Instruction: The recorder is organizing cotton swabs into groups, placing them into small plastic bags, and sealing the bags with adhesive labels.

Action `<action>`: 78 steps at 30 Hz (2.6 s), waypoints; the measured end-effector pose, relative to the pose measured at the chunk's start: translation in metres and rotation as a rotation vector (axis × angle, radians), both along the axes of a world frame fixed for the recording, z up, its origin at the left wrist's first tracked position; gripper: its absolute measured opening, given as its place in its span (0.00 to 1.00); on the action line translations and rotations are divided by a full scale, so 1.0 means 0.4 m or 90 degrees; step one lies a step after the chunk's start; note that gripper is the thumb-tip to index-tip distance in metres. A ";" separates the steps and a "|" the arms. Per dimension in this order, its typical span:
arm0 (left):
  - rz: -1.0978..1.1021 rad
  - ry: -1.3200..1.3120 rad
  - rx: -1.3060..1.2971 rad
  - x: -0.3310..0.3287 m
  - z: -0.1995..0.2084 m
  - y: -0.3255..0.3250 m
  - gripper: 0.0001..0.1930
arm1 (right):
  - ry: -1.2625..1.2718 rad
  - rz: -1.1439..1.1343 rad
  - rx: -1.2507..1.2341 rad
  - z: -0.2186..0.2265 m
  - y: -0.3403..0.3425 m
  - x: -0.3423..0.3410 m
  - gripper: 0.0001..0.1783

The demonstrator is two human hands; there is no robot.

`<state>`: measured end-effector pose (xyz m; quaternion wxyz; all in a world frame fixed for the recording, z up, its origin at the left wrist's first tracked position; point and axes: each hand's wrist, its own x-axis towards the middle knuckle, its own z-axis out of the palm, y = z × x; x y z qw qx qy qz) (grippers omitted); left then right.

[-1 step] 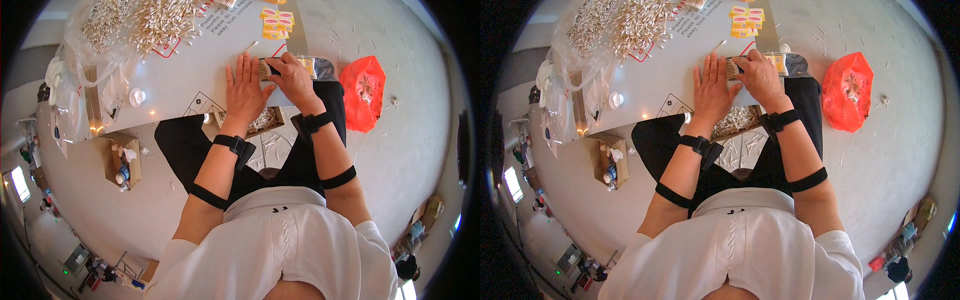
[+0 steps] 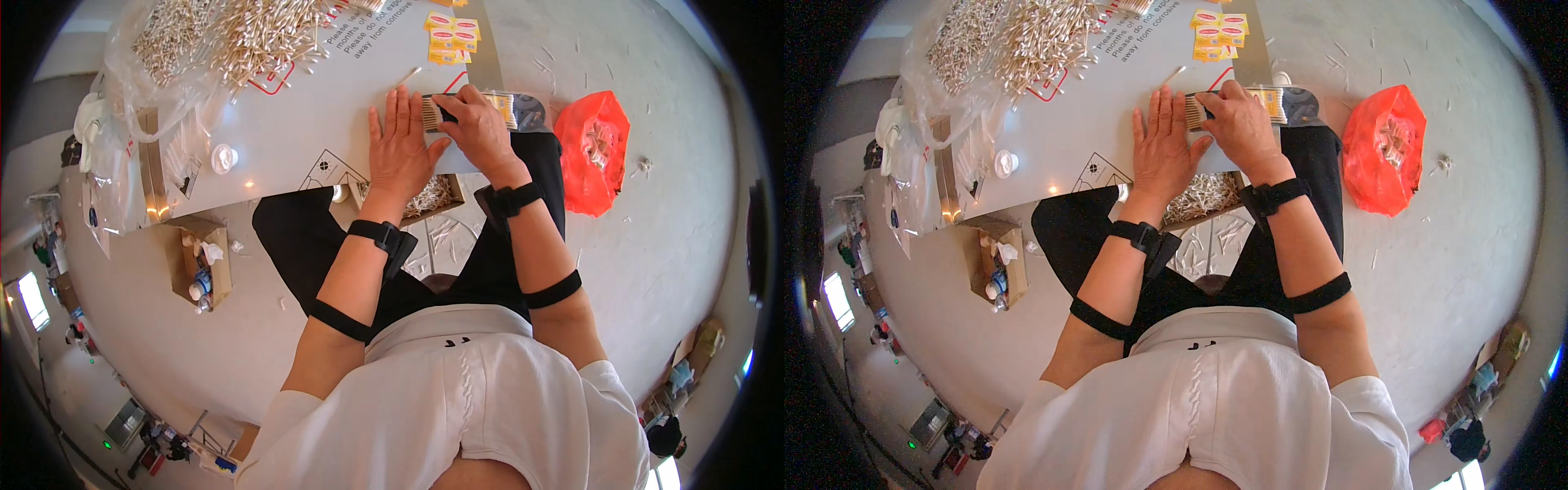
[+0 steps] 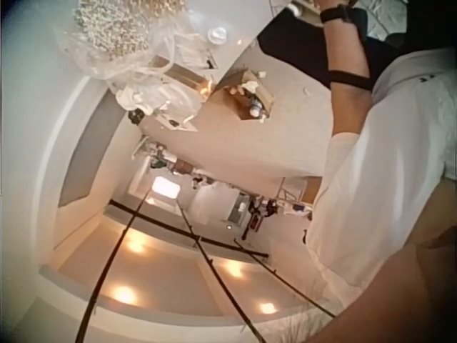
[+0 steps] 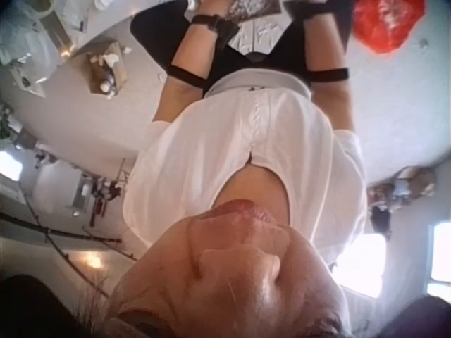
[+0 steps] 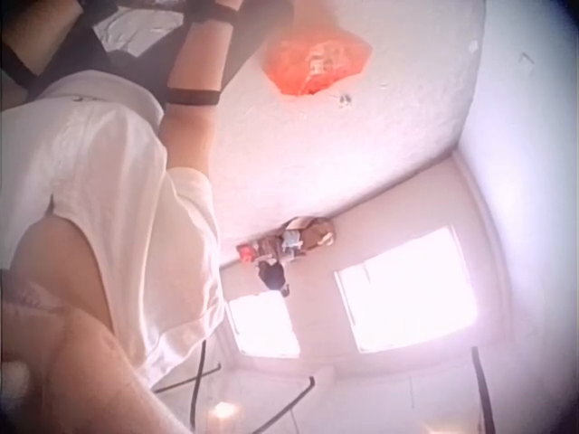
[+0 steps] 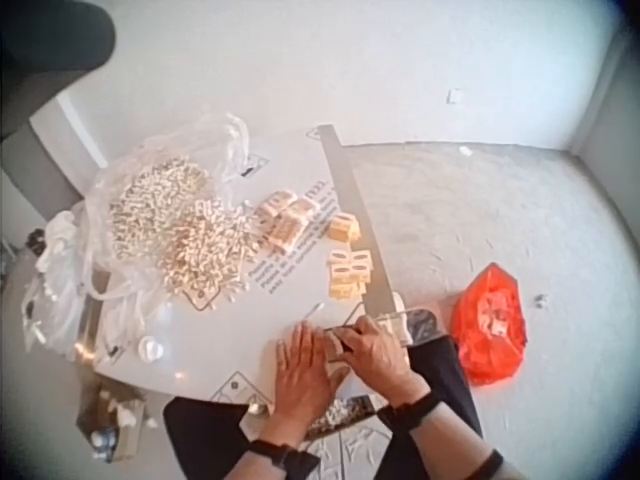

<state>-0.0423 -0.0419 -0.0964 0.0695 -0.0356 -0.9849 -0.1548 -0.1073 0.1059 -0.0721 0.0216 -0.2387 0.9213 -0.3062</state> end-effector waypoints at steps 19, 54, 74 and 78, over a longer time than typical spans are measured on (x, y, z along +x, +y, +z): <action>-0.007 -0.031 0.022 -0.003 0.005 -0.010 0.39 | -0.341 -0.195 -0.798 -0.016 -0.034 0.102 0.28; -0.034 0.012 0.057 0.007 0.057 -0.011 0.38 | -0.297 -0.303 -0.715 0.012 0.022 0.123 0.09; -0.034 -0.114 -0.048 0.019 0.036 0.004 0.42 | 0.115 -0.132 0.106 -0.075 0.143 0.038 0.45; -0.041 -0.106 -0.038 0.013 0.034 0.013 0.42 | 0.105 -0.117 0.123 -0.083 0.145 0.037 0.47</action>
